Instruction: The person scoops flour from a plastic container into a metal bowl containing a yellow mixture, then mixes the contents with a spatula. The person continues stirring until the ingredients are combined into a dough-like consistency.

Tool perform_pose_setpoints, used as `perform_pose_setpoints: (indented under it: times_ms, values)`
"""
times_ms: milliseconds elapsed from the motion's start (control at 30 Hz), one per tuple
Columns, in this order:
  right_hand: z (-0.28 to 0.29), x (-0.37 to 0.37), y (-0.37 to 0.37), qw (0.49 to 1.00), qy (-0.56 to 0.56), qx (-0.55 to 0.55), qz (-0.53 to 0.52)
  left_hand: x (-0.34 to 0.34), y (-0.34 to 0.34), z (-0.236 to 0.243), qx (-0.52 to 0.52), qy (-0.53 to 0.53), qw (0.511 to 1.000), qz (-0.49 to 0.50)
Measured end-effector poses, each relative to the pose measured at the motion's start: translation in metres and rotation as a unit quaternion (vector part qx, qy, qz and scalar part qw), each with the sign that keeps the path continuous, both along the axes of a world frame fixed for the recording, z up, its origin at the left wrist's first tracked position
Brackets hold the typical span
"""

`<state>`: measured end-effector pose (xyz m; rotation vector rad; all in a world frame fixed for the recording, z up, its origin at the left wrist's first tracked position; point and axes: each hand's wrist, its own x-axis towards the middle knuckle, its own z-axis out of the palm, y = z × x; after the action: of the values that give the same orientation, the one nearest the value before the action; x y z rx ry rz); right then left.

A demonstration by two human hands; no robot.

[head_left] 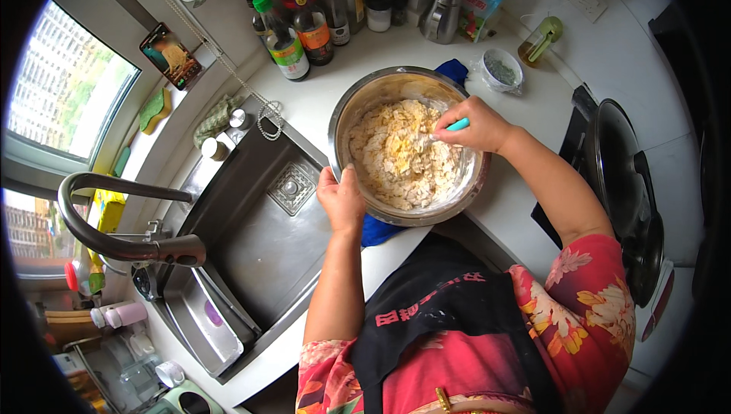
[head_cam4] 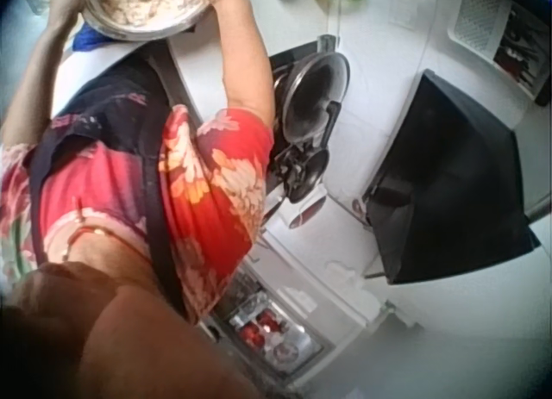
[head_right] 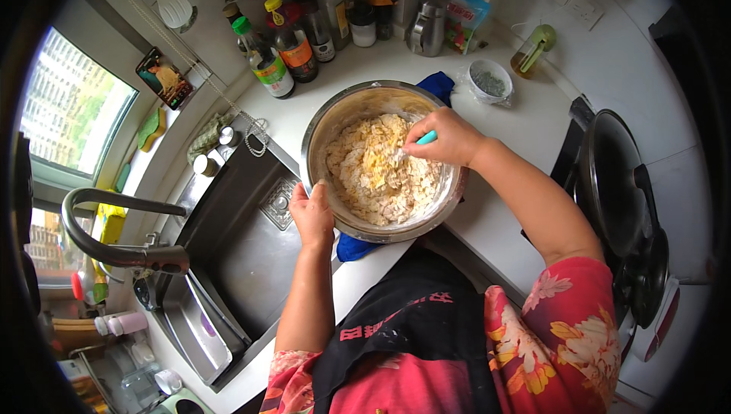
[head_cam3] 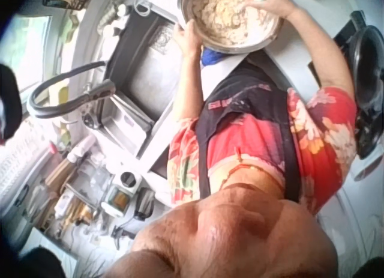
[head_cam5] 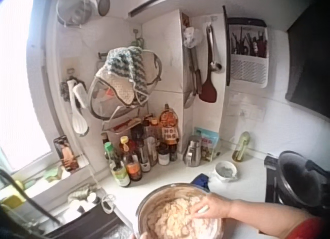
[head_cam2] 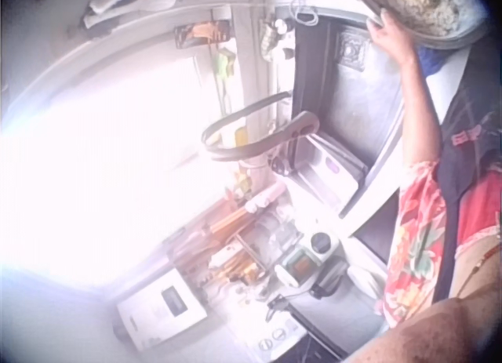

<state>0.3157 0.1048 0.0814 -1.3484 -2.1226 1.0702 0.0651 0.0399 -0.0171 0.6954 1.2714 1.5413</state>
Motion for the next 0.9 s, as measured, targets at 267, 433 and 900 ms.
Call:
perform_pose_setpoints:
  times_ms: [267, 433, 900]
  values:
    - [0.022, -0.029, -0.037, 0.979, 0.037, -0.183, 0.084, 0.000, 0.000, -0.003, -0.012, 0.017, 1.000, -0.007]
    - [-0.014, -0.019, -0.015, 0.997, -0.008, 0.013, 0.081, -0.001, -0.002, 0.004, -0.011, 0.020, 1.000, -0.021]
    - [0.050, 0.026, -0.017, 0.983, -0.128, 0.124, 0.034, -0.008, 0.006, 0.007, -0.073, 0.010, 0.997, -0.030]
